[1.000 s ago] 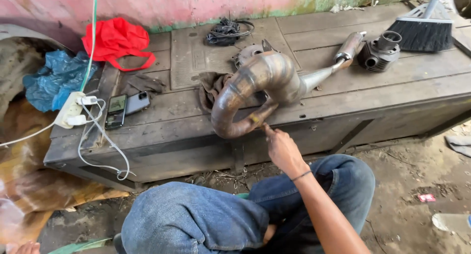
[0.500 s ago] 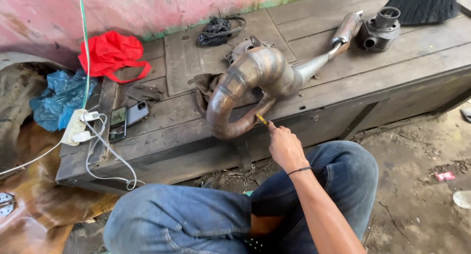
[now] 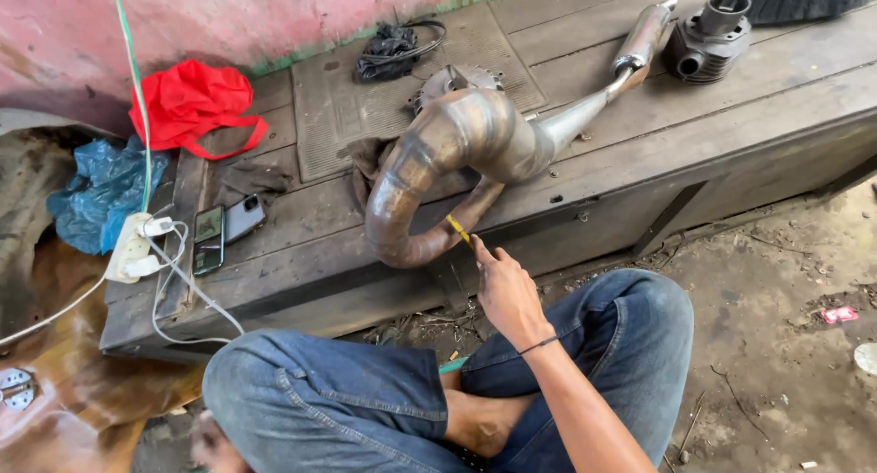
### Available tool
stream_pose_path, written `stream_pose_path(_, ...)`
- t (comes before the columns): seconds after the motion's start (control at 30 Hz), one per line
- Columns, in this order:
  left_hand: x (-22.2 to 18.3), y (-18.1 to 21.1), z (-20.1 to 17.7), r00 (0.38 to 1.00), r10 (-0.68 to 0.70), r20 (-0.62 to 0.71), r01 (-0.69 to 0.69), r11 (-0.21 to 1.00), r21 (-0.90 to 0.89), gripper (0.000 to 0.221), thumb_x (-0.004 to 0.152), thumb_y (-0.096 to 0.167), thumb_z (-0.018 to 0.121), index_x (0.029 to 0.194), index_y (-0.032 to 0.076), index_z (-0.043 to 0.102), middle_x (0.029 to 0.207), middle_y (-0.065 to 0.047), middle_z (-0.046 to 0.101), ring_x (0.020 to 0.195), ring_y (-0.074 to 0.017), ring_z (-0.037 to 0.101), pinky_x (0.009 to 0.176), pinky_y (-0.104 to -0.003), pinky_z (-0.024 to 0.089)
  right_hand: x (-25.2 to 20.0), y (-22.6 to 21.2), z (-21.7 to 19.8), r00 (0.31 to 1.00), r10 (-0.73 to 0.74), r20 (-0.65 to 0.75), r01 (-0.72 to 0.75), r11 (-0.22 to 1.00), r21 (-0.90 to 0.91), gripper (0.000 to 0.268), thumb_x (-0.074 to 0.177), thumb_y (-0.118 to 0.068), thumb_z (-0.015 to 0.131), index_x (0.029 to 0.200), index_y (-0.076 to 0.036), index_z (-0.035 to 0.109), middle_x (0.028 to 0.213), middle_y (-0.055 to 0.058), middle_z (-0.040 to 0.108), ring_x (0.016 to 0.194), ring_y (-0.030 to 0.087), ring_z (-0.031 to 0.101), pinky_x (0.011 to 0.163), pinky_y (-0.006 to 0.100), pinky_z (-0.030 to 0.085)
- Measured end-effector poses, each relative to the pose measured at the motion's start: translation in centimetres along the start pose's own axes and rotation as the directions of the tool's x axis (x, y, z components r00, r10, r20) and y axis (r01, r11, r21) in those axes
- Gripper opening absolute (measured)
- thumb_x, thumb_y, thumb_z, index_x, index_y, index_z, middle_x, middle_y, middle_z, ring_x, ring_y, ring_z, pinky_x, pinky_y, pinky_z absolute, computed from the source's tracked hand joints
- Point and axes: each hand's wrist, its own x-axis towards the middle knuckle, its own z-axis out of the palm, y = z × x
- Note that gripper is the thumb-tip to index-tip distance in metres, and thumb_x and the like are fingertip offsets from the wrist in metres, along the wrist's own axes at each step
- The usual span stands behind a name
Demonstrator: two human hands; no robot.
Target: Brushing and cleaning a motorcycle exhaust pipe with a small wire brush.
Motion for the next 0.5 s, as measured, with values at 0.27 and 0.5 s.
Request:
stream_pose_path(0.27,0.9,27.7,-1.4,0.831,0.479,0.282,-0.549,0.786,0.285,0.026,0.107,0.027,0.069,0.111,0.004,0.080,0.108,-0.014,0.076,0.112,-0.0294,0.066,0.099,-0.044,0.051,0.6,0.7,0.1,1.000,-0.011,0.011,0.011,0.999,-0.033,0.063,0.095,-0.004,0.042,0.156,-0.019,0.040,0.094,0.014,0.051,0.070,0.049,0.059,0.061,0.060,0.047)
stream_pose_path(0.5,0.8,44.7,-2.8,0.320,0.934,0.160,-0.892,0.354,-0.283,0.040,0.086,0.032,0.074,0.111,0.005,0.061,0.106,-0.011,0.076,0.099,-0.0282,0.077,0.100,-0.044,0.056,0.3,1.6,0.0,0.998,-0.048,-0.039,0.048,0.999,0.015,0.055,0.100,-0.011,0.044,0.155,-0.015,0.044,0.100,0.017,0.059,0.083,0.046,0.060,0.068,0.056,0.050)
